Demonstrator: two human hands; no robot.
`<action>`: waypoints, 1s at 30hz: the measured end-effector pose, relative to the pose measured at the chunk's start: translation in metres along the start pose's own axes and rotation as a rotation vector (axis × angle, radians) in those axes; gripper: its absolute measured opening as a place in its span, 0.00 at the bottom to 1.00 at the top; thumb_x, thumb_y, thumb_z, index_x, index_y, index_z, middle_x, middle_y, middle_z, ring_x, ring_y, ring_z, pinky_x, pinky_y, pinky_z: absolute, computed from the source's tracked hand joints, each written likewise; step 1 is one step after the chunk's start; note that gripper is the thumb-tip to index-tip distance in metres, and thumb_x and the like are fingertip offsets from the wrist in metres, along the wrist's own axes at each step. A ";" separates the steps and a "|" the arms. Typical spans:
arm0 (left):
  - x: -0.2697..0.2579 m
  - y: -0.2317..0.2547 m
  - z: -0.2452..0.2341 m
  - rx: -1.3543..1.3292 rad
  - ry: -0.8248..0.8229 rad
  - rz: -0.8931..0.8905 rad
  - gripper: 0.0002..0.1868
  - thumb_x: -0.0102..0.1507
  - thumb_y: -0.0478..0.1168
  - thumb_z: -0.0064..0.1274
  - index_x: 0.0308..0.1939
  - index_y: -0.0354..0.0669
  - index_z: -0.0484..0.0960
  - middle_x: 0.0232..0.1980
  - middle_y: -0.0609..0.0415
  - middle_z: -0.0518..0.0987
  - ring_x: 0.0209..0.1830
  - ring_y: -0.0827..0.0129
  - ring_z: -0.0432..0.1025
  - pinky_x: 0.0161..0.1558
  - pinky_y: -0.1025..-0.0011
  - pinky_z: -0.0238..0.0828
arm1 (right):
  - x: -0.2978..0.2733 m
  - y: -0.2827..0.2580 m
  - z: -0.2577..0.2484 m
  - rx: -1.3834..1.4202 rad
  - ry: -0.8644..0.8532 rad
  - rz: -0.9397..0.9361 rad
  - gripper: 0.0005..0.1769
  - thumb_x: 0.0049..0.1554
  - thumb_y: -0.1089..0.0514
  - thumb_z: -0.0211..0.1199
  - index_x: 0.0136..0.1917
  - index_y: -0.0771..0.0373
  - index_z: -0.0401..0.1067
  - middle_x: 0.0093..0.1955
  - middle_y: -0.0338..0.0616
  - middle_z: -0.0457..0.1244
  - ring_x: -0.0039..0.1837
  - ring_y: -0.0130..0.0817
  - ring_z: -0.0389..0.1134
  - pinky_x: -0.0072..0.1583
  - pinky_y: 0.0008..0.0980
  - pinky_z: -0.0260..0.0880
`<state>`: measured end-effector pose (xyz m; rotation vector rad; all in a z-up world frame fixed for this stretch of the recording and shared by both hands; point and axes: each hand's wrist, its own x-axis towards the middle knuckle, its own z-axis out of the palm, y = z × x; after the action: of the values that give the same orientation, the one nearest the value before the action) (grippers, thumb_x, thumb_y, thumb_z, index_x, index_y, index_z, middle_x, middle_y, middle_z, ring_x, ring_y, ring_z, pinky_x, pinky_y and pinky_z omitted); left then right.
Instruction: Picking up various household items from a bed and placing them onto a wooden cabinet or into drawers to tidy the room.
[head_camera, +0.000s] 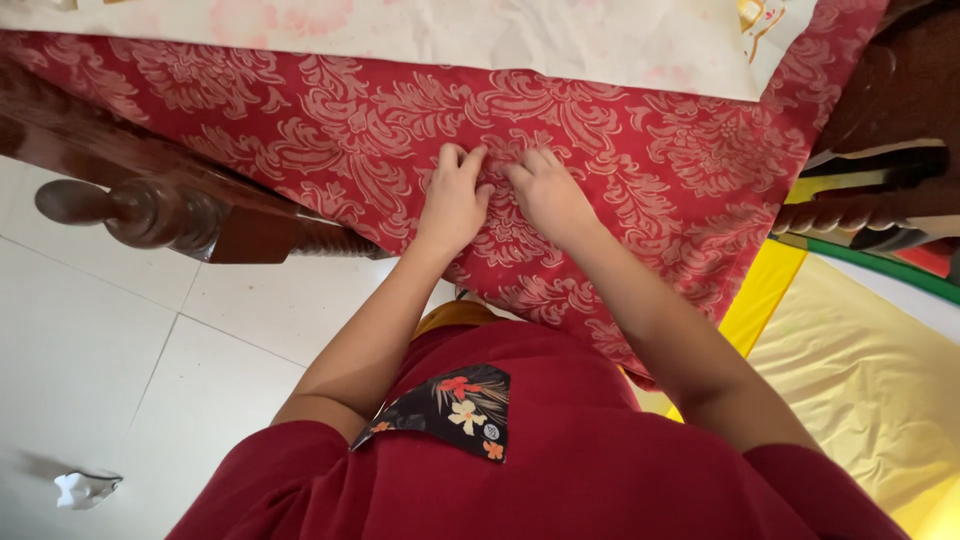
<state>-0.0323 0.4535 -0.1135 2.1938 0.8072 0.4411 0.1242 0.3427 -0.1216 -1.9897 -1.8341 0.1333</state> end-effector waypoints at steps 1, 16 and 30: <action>-0.001 -0.003 0.002 0.000 0.004 0.005 0.31 0.59 0.34 0.62 0.67 0.39 0.73 0.57 0.42 0.68 0.53 0.46 0.70 0.56 0.54 0.68 | -0.004 0.000 -0.004 -0.004 0.004 -0.002 0.19 0.57 0.67 0.59 0.61 0.64 0.75 0.54 0.56 0.64 0.60 0.55 0.65 0.63 0.49 0.69; 0.005 -0.004 0.066 -1.153 -0.009 -0.294 0.15 0.68 0.34 0.52 0.58 0.36 0.80 0.43 0.56 0.80 0.38 0.75 0.73 0.41 0.77 0.72 | -0.011 -0.009 -0.024 0.423 0.348 0.366 0.09 0.61 0.63 0.60 0.54 0.67 0.76 0.48 0.55 0.69 0.50 0.44 0.73 0.53 0.39 0.73; -0.001 -0.014 0.045 -1.645 -0.136 -0.680 0.11 0.71 0.41 0.43 0.50 0.41 0.78 0.45 0.54 0.80 0.45 0.70 0.75 0.48 0.69 0.75 | -0.004 -0.070 -0.047 0.631 0.268 0.447 0.12 0.59 0.64 0.58 0.55 0.65 0.76 0.48 0.52 0.69 0.51 0.40 0.72 0.54 0.37 0.73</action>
<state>-0.0152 0.4366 -0.1535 0.3839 0.6295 0.3553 0.0753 0.3294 -0.0539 -1.8005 -0.9900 0.4855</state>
